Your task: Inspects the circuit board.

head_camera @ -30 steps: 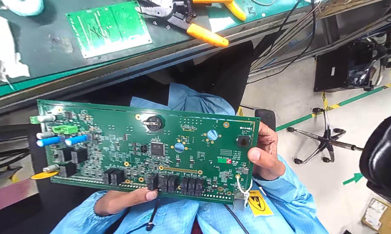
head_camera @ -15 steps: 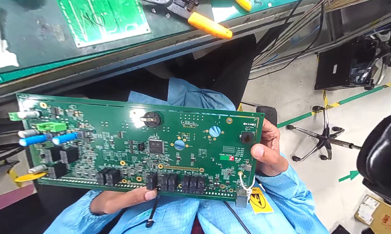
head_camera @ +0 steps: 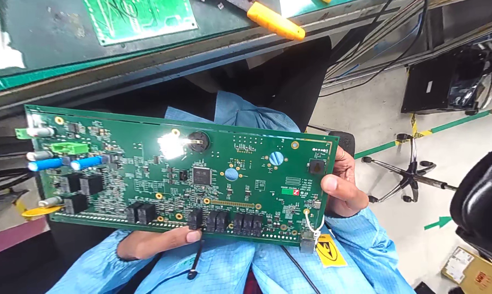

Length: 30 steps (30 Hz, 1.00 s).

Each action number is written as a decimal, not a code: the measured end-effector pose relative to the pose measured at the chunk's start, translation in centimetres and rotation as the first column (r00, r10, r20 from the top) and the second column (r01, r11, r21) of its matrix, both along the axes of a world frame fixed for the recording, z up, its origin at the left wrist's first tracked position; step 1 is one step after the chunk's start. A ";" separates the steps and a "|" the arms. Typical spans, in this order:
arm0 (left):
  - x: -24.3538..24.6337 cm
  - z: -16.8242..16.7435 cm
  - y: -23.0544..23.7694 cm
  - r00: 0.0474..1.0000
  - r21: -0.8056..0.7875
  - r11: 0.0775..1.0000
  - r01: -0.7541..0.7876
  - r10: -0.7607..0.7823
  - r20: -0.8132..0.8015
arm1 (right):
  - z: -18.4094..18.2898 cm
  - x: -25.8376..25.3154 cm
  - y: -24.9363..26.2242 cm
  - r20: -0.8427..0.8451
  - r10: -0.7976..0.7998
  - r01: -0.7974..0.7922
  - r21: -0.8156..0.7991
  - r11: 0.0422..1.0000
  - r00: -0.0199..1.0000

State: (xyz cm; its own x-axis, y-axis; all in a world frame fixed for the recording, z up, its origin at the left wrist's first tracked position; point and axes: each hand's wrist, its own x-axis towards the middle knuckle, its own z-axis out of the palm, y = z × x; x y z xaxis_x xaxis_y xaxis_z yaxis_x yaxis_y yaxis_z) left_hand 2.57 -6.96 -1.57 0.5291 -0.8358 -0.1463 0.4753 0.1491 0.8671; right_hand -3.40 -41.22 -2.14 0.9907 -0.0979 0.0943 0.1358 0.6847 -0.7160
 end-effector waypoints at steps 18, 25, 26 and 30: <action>-0.1 1.7 -1.1 0.955 0.143 0.990 -0.002 -0.040 0.294 | -0.2 0.1 0.4 0.013 -0.090 0.090 0.004 0.996 0.996; -2.6 2.3 -0.4 0.955 0.347 0.931 -0.116 0.009 0.296 | -0.5 0.2 0.6 -0.002 -0.155 0.154 -0.054 0.987 0.988; -2.6 1.7 0.1 0.940 0.325 0.941 -0.089 -0.028 0.339 | -0.5 0.3 0.6 -0.004 -0.155 0.155 -0.053 0.987 0.988; -1.1 12.3 -6.7 0.992 0.616 0.784 -0.074 -0.006 0.127 | -0.5 0.4 0.6 0.003 -0.139 0.139 -0.016 0.990 0.990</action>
State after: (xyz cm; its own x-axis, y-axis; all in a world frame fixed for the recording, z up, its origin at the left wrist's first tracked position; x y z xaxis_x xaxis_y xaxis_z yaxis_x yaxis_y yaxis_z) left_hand 1.52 -13.68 10.71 0.6020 -0.5681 -0.5612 0.3705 -0.4238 0.8265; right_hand -3.04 -40.59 -2.67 0.9674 -0.2334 0.0987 0.2303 0.6473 -0.7266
